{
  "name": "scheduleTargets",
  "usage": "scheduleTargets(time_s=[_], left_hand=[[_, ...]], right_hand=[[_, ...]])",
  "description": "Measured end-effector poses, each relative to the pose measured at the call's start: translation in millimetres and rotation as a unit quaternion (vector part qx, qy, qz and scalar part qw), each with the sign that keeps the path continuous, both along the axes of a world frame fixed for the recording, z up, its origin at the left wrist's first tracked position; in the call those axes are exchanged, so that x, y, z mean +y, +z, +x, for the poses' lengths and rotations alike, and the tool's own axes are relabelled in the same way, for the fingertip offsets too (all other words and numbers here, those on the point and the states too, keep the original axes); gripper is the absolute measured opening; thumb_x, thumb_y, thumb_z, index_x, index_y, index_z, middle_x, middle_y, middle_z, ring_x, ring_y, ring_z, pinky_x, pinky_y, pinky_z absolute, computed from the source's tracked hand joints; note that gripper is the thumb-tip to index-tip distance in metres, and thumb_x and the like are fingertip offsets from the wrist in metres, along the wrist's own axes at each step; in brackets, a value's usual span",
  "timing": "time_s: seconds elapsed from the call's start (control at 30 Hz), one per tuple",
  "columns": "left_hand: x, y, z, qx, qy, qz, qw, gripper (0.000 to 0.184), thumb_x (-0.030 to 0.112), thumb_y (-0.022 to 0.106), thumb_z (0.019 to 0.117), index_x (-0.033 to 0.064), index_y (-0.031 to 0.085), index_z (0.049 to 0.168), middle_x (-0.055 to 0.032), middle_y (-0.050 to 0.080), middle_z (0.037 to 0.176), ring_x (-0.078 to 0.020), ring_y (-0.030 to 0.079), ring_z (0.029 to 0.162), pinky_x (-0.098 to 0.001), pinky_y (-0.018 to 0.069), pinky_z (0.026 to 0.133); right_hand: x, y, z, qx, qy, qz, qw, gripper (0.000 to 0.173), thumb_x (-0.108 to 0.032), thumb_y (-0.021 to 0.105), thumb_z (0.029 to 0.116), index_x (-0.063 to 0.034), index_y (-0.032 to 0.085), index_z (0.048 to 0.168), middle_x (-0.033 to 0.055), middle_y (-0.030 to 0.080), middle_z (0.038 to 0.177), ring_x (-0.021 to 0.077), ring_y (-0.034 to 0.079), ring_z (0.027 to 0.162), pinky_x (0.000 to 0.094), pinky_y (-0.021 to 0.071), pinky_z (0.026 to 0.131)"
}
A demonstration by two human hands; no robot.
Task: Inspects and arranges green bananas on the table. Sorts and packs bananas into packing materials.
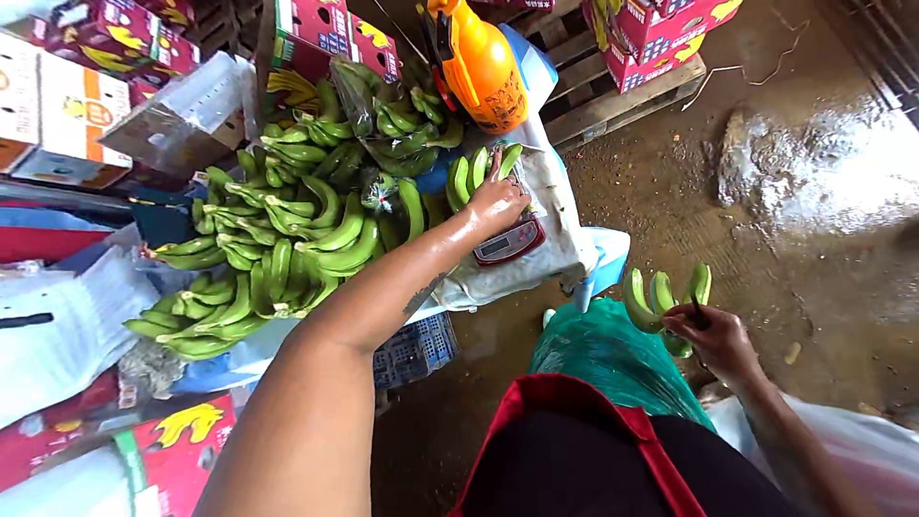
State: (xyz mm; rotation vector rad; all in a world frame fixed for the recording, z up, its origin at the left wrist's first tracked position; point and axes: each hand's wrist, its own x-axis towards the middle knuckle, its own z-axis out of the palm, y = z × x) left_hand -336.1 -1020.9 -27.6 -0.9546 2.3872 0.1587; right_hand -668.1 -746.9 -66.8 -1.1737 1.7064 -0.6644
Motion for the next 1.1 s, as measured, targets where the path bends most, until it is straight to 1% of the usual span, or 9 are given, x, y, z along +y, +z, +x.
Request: scheduleTargets(time_s=[0.1, 0.17, 0.3, 0.37, 0.5, 0.63, 0.8, 1.0, 1.1], left_hand=[[0, 9, -6, -0.082, -0.009, -0.007, 0.997, 0.023, 0.0, 0.053, 0.0998, -0.0006, 0.071, 0.115, -0.0214, 0.069, 0.118, -0.0404, 0.055, 0.129, -0.0648, 0.0087, 0.124], [1, 19, -6, -0.124, -0.002, -0.002, 0.992, 0.024, -0.003, 0.054, 0.0983, -0.0008, 0.071, 0.115, -0.021, 0.068, 0.12, -0.04, 0.051, 0.134, -0.0654, 0.0054, 0.124], [2, 36, -3, -0.178, 0.081, 0.029, 0.98, 0.03, 0.003, 0.056, 0.0996, 0.003, 0.069, 0.126, -0.0236, 0.066, 0.126, -0.0439, 0.049, 0.136, -0.069, 0.003, 0.123], [-3, 39, 7, -0.197, 0.089, 0.018, 0.976, 0.037, 0.009, 0.054, 0.102, 0.0145, 0.065, 0.137, -0.0217, 0.064, 0.131, -0.0429, 0.048, 0.137, -0.0705, 0.0011, 0.122], [-16, 50, 35, -0.172, 0.067, 0.055, 0.981, 0.047, 0.042, 0.049, 0.107, 0.0308, 0.051, 0.152, -0.022, 0.048, 0.153, -0.0433, 0.041, 0.144, -0.0754, 0.0012, 0.119], [-18, 47, 50, -0.116, 0.026, 0.071, 0.99, 0.062, 0.049, 0.063, 0.0992, 0.0216, 0.05, 0.153, -0.018, 0.034, 0.163, -0.0377, 0.026, 0.154, -0.0714, 0.0018, 0.121], [-15, 42, 42, -0.109, 0.005, 0.064, 0.992, 0.07, 0.043, 0.073, 0.0937, 0.0179, 0.048, 0.154, -0.02, 0.051, 0.15, -0.0406, 0.045, 0.142, -0.0701, 0.0077, 0.122], [-15, 37, 34, -0.116, 0.001, 0.054, 0.992, 0.078, 0.049, 0.077, 0.0883, 0.0159, 0.049, 0.153, -0.0199, 0.057, 0.143, -0.0402, 0.045, 0.142, -0.0719, 0.0053, 0.121], [-12, 30, 30, -0.092, 0.0, 0.032, 0.995, 0.077, 0.045, 0.083, 0.0826, 0.0064, 0.055, 0.144, -0.0198, 0.061, 0.136, -0.04, 0.047, 0.139, -0.0718, 0.0027, 0.121]], right_hand=[[-3, 3, 3, 0.001, -0.005, 0.015, 1.0, 0.008, -0.017, 0.079, 0.0878, -0.0133, 0.077, 0.094, -0.0046, 0.063, 0.066, 0.0068, 0.052, 0.053, 0.0313, 0.0452, 0.052], [-4, 3, 4, 0.0, -0.005, 0.016, 1.0, 0.008, -0.018, 0.079, 0.0877, -0.0137, 0.077, 0.094, -0.0051, 0.064, 0.065, 0.0061, 0.053, 0.052, 0.0304, 0.0453, 0.051], [-8, 5, 8, -0.011, -0.013, 0.014, 1.0, 0.007, -0.015, 0.078, 0.0874, -0.0124, 0.076, 0.093, -0.0044, 0.065, 0.067, 0.0053, 0.053, 0.053, 0.0288, 0.0457, 0.052], [-11, 5, 8, -0.012, -0.017, 0.027, 0.999, 0.006, -0.013, 0.078, 0.0887, -0.0124, 0.076, 0.094, -0.0026, 0.066, 0.068, 0.0079, 0.055, 0.054, 0.0311, 0.0472, 0.053], [-17, 6, 10, -0.007, -0.015, 0.043, 0.999, 0.006, -0.013, 0.079, 0.0894, -0.0129, 0.077, 0.095, -0.0011, 0.067, 0.068, 0.0093, 0.055, 0.051, 0.0313, 0.047, 0.049], [-21, 5, 13, -0.008, -0.01, 0.034, 0.999, 0.006, -0.013, 0.078, 0.0901, -0.0122, 0.077, 0.095, -0.0006, 0.067, 0.067, 0.0091, 0.055, 0.05, 0.0308, 0.0468, 0.049], [-25, 6, 16, -0.008, -0.008, 0.024, 1.0, 0.006, -0.016, 0.079, 0.0896, -0.0136, 0.077, 0.094, -0.0029, 0.065, 0.065, 0.0068, 0.052, 0.049, 0.0289, 0.0441, 0.047], [-27, 9, 18, -0.011, -0.008, 0.034, 0.999, 0.005, -0.015, 0.078, 0.0899, -0.0137, 0.078, 0.095, -0.002, 0.063, 0.062, 0.0072, 0.05, 0.044, 0.0279, 0.0422, 0.042], [-25, 8, 16, -0.011, -0.011, 0.041, 0.999, 0.005, -0.015, 0.079, 0.0898, -0.0141, 0.078, 0.094, -0.0015, 0.065, 0.063, 0.0082, 0.052, 0.045, 0.0286, 0.0433, 0.042]])
